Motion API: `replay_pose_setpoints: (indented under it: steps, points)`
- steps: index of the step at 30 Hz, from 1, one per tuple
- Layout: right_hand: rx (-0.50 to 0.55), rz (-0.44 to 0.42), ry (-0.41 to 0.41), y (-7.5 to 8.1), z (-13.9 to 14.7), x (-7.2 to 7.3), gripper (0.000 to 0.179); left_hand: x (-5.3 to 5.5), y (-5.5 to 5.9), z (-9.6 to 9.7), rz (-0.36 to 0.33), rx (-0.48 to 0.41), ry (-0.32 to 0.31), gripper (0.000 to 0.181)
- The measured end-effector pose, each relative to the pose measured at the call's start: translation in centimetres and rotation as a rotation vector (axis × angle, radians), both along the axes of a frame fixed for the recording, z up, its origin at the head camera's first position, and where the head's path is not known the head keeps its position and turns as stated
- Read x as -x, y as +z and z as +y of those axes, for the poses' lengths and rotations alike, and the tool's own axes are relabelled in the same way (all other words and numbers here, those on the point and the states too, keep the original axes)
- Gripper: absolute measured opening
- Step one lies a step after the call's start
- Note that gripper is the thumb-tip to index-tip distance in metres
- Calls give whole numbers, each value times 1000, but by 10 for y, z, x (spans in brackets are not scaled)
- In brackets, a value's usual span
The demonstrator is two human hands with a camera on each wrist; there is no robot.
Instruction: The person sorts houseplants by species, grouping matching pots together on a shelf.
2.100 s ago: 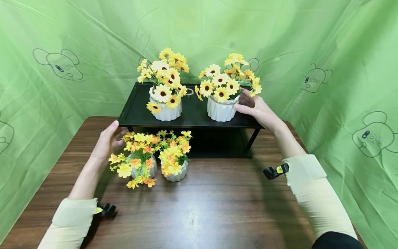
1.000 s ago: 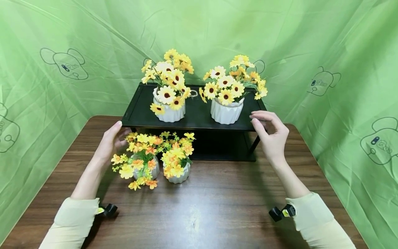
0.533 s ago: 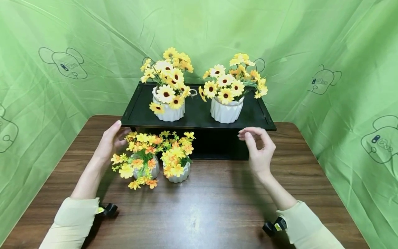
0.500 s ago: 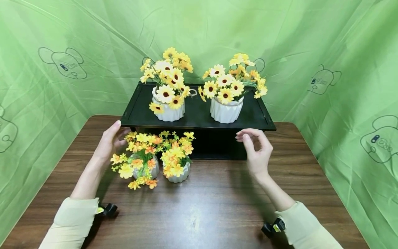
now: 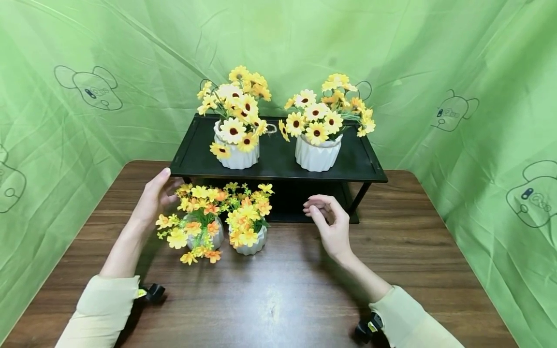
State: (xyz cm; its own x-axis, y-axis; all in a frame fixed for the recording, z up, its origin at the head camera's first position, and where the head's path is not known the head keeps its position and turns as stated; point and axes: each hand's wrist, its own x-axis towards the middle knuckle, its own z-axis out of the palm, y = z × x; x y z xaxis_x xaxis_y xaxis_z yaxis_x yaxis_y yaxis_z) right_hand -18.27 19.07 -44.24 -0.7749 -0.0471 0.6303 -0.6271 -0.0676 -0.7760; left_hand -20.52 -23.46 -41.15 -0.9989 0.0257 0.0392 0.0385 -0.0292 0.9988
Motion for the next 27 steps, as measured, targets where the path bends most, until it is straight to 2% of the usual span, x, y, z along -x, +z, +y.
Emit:
replay_pose_setpoints:
  steps: [4,16,27]
  points:
    - [-35,-15,36,-4,-3,1,21,0,0,0,2,-2,0,26]
    - [-210,-161,134,-12,-10,4,34,-1,1,1,8,0,3,26]
    - [-383,-286,306,-20,-12,12,48,-1,1,1,-1,15,4,27]
